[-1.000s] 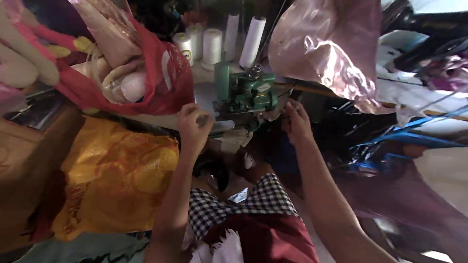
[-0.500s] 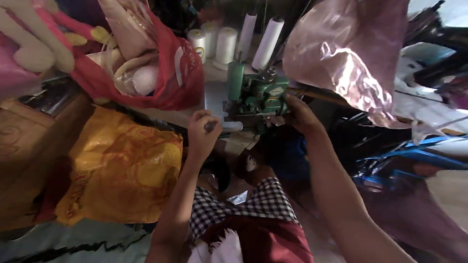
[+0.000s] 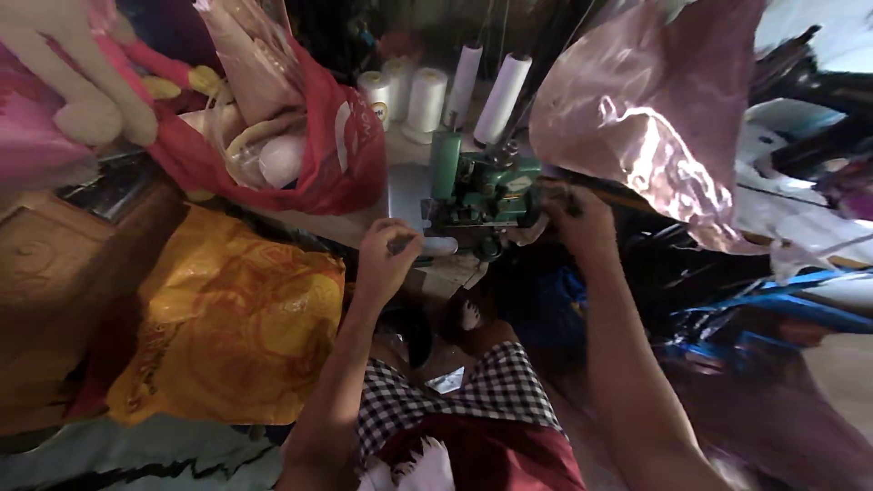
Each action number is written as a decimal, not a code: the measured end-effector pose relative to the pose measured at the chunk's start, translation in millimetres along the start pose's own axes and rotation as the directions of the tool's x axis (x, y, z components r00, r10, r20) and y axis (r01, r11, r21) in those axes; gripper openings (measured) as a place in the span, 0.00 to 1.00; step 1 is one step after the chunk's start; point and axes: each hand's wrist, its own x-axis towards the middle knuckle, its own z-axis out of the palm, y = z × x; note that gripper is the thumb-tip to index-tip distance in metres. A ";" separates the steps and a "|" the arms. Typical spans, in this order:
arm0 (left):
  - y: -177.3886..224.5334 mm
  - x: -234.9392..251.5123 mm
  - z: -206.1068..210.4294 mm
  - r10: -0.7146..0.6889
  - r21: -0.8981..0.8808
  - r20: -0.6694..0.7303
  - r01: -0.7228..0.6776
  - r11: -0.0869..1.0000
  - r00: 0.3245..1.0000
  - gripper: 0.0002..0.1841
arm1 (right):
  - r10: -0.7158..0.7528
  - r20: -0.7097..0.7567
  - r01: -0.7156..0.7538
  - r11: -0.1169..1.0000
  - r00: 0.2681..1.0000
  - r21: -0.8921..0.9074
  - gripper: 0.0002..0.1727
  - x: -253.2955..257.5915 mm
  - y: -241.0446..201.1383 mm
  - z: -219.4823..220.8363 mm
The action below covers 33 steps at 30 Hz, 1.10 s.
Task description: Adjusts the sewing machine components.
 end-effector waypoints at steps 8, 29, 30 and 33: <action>20.3 8.9 -18.6 -0.230 -0.205 0.174 0.264 0.943 0.957 0.06 | -0.492 0.209 0.488 0.870 0.845 0.076 0.17 -36.9 -77.4 -9.3; 18.3 11.8 -21.1 -0.254 -0.196 0.201 0.293 0.936 0.946 0.09 | -0.823 0.342 0.869 0.494 0.454 0.035 0.14 16.6 -105.5 33.5; 18.0 11.6 -20.6 -0.247 -0.200 0.199 0.286 0.937 0.948 0.09 | -0.823 0.345 0.870 0.491 0.451 0.034 0.14 17.3 -105.6 33.6; 17.1 9.6 -20.6 -0.216 -0.197 0.194 0.254 0.947 0.957 0.09 | -0.823 0.360 0.875 0.483 0.439 0.035 0.15 19.0 -106.1 33.3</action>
